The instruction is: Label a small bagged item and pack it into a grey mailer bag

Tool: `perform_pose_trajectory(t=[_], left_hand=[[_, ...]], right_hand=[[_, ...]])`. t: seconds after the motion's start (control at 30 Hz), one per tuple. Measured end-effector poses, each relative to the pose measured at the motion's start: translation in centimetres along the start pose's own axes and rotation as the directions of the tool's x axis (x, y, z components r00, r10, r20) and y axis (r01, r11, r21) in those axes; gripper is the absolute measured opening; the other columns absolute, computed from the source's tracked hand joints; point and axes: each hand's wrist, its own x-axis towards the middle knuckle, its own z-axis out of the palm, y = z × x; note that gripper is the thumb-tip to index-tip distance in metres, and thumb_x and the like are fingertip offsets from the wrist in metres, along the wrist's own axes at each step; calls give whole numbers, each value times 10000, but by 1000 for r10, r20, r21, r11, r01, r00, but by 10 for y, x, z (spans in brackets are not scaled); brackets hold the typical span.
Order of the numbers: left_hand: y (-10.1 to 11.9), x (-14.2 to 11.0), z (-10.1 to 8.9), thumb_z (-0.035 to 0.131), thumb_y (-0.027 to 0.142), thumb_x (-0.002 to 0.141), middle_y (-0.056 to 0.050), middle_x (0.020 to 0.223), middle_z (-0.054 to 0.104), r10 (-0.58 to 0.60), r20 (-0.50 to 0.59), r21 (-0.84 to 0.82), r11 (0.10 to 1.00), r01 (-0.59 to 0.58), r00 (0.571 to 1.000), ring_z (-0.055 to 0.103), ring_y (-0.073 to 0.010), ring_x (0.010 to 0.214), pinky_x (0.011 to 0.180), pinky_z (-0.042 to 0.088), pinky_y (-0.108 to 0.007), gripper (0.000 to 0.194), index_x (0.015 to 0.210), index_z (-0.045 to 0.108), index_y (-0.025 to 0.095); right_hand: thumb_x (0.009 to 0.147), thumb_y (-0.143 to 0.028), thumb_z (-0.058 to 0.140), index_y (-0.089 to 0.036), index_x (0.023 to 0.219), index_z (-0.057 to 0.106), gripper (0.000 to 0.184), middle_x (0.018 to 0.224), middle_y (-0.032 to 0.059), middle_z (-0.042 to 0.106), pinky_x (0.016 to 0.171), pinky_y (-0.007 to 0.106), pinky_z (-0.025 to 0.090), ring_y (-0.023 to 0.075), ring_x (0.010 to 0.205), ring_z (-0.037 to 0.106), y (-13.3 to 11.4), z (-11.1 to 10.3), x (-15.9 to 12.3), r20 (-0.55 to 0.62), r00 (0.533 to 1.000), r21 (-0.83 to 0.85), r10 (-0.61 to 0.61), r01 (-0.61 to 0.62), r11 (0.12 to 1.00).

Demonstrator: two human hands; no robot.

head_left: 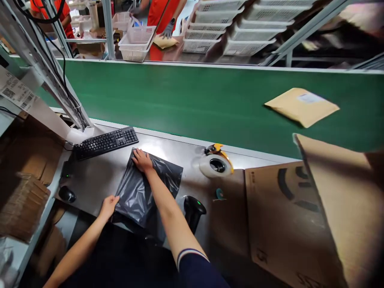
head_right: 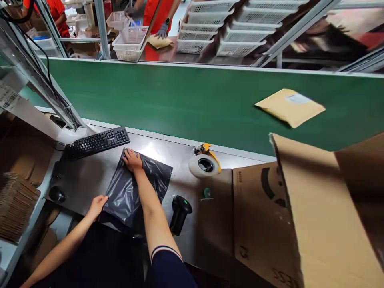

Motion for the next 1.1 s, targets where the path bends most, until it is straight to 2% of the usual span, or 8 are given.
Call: perform_pose_trajectory(t=[0.17, 0.27, 0.37, 0.5, 0.67, 0.9, 1.0, 1.1], left_hand=[[-24, -21, -29, 478, 586, 972, -2, 623, 616, 59, -13, 116, 992, -58, 998, 646, -205, 666, 650, 461, -306, 476, 676, 614, 239], [-39, -34, -55, 493, 523, 984, -4, 661, 678, 70, 46, 178, 981, -77, 996, 695, -215, 685, 693, 520, -322, 375, 850, 707, 245], [-32, -32, -64, 488, 471, 1011, -100, 1123, 782, 207, 42, 291, 933, -210, 977, 730, -266, 1080, 971, 557, -403, 399, 1237, 699, 219], [14, 4, -45, 467, 400, 1042, -133, 1694, 375, 567, 306, 520, 573, -633, 764, 319, -299, 1582, 1298, 271, -511, 615, 1613, 406, 180], [50, 65, -43, 516, 430, 1024, -118, 1743, 244, 514, 538, 598, 326, -732, 668, 209, -333, 1616, 1299, 200, -592, 675, 1646, 355, 225], [-7, 48, -95, 522, 494, 1016, -120, 1736, 267, 486, 715, 494, 158, -855, 502, 196, -304, 1623, 1319, 79, -557, 711, 1653, 335, 238], [-28, 29, -105, 475, 442, 1036, -120, 1735, 272, 474, 661, 557, 208, -804, 581, 200, -308, 1621, 1314, 101, -577, 656, 1649, 349, 242], [-29, 24, -108, 395, 353, 1058, -110, 1727, 301, 497, 583, 613, 251, -750, 643, 220, -296, 1617, 1312, 123, -581, 577, 1626, 400, 248]], right_hand=[[1050, -353, 459, -157, 1577, 447, 563, 1685, 167, 356, 1267, 654, 222, 360, 1567, 309, 2, -20, -5, -48, 999, 41, 8, -6, 999], [1073, -372, 375, -186, 1636, 342, 594, 1721, 136, 289, 1294, 628, 173, 332, 1611, 206, -3, -16, -83, -260, 961, 72, 99, -83, 994], [1080, -438, 319, -125, 1658, 254, 660, 1737, 177, 215, 1294, 628, 177, 337, 1629, 124, -20, 18, -198, -391, 855, 130, 340, -314, 940], [1048, -588, 310, 24, 1624, 234, 844, 1709, 289, 195, 1283, 627, 207, 394, 1615, 137, -50, 77, -297, -252, 751, 186, 610, -581, 792], [1034, -600, 318, -9, 1634, 229, 848, 1722, 266, 163, 1287, 632, 174, 375, 1621, 134, -45, 84, -291, -80, 773, 166, 629, -612, 773], [1023, -517, 448, -151, 1637, 327, 724, 1730, 154, 248, 1305, 601, 161, 333, 1616, 198, -43, 62, -343, -32, 966, 47, 256, -255, 966], [1005, -518, 494, -135, 1614, 373, 730, 1706, 186, 301, 1276, 634, 226, 375, 1592, 254, -68, 70, -364, -3, 959, 58, 282, -282, 958], [1027, -498, 483, -100, 1582, 420, 686, 1659, 224, 380, 1252, 594, 295, 382, 1554, 320, -110, 73, -342, -61, 967, 116, 247, -239, 964]])
